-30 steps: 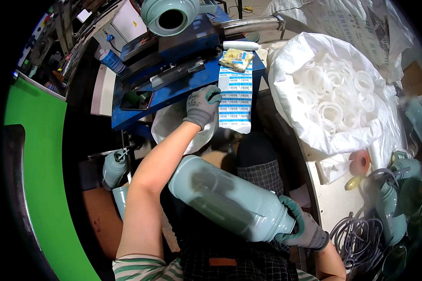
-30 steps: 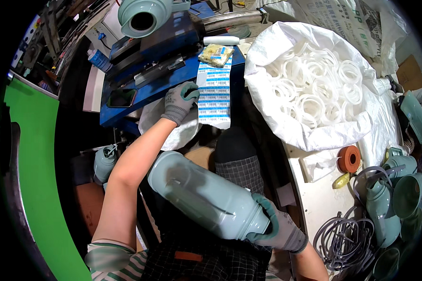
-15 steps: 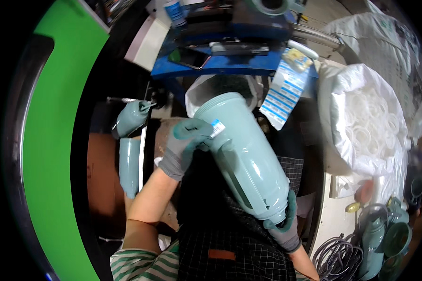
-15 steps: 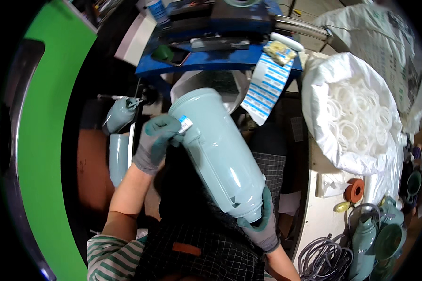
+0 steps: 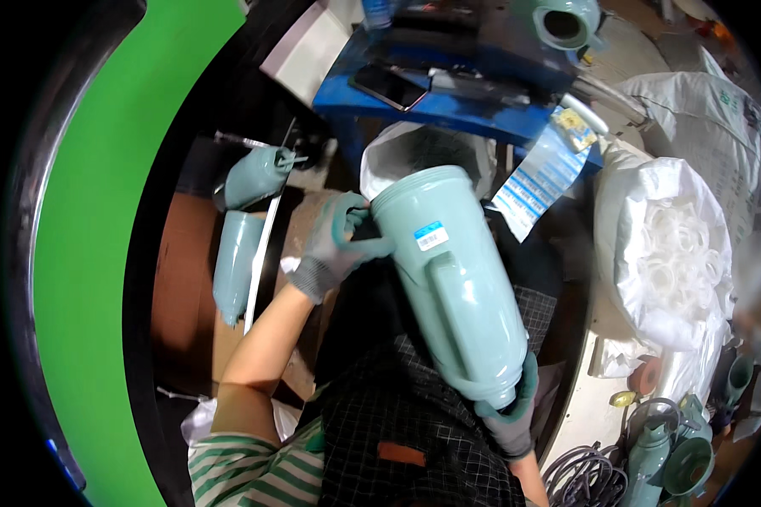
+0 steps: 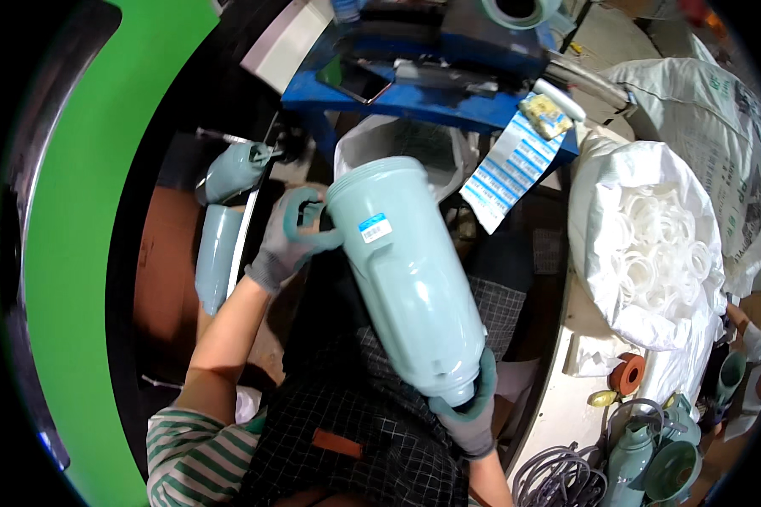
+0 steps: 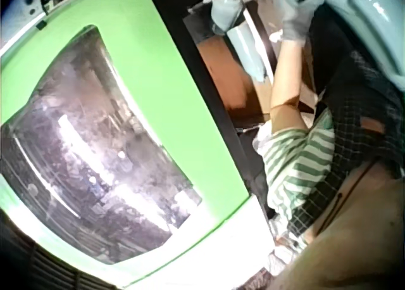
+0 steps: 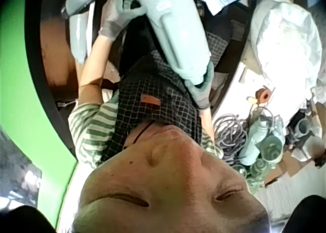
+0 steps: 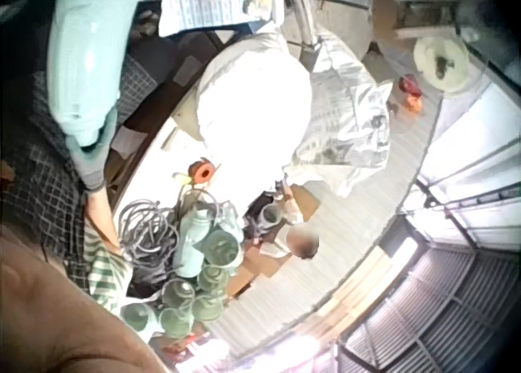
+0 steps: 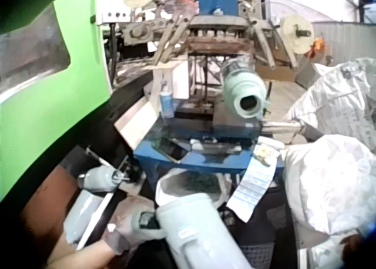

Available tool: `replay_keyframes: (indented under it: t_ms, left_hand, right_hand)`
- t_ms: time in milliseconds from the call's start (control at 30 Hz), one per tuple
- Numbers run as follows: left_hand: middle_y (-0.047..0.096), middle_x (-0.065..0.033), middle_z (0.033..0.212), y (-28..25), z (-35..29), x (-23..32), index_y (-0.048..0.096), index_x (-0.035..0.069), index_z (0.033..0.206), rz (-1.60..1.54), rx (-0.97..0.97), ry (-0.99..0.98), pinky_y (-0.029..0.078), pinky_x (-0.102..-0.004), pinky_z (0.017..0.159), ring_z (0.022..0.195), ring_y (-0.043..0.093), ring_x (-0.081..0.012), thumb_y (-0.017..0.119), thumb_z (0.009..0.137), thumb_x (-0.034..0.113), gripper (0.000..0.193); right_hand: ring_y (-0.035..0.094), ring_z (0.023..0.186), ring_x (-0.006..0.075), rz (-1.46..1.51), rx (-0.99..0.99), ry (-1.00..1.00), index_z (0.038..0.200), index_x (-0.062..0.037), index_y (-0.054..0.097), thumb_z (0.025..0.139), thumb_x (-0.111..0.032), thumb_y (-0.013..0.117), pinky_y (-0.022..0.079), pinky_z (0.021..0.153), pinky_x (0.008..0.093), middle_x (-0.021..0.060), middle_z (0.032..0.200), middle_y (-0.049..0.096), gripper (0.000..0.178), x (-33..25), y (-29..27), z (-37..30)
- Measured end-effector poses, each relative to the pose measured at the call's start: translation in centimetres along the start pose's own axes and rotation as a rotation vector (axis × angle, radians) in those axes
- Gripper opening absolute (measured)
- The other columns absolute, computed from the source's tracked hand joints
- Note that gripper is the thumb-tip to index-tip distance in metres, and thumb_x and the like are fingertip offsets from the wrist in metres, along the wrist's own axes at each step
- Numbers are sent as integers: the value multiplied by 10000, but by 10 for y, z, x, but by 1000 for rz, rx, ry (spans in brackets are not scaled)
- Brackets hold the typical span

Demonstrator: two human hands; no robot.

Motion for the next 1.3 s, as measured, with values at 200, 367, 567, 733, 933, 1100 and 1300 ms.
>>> replay_keyframes:
  t_ms: [200,367,567,733,933,1100,1300]
  left_hand:
    - [678,-109,1283,46,55,49,607,46,1374,-400,-268,93,518,-365,968,1101,649,-210,830,890,280,582]
    - [551,-199,1462,66,183,163,486,71,1504,-46,107,693,536,-441,985,1182,651,-370,671,991,390,632]
    - [563,-208,1389,98,232,232,468,75,1503,631,127,656,488,-505,996,1196,596,-413,661,950,435,688]
    - [637,-103,1163,31,62,162,720,140,1187,525,346,994,469,-490,884,1149,568,-353,755,877,372,389]
    - [644,-5,1004,-34,-61,102,677,236,916,224,316,932,447,-417,676,1012,579,-283,859,735,363,287]
    - [654,22,1022,-5,-74,98,729,258,936,88,33,988,493,-412,659,993,600,-228,775,722,296,222]
    - [680,29,1058,8,-92,81,739,241,885,121,-184,953,527,-397,693,950,646,-217,781,733,284,163]
  right_hand:
    - [499,1397,307,-210,77,135,1650,-8,179,604,-404,1004,446,1150,444,180,1547,450,1390,-31,-49,13]
    - [527,1381,330,144,440,167,1652,-5,191,636,-557,962,510,1100,451,199,1564,448,1390,-56,-96,-12]
    - [422,1466,328,-159,775,-124,1655,14,213,757,-660,832,376,1194,485,209,1641,363,1282,-124,-161,9]
    - [515,1400,332,-142,602,-310,1643,3,272,854,-343,705,478,1114,470,211,1558,471,964,-205,-164,92]
    - [747,850,312,145,268,-130,1654,-89,238,957,-232,642,618,614,329,205,1285,629,818,-209,-107,227]
    - [679,1018,245,62,213,-347,1509,-118,382,945,-302,753,616,675,359,166,1220,605,699,-194,-19,381]
    - [643,1112,234,733,-42,-41,1362,-137,583,998,-414,661,598,839,391,95,1279,624,464,-172,-12,530]
Point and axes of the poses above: each hand's wrist, its own z-axis towards the middle knuckle, its own y-axis out of the palm, x = y × z, the point moved 3 cm from there along z, towards the middle knuckle
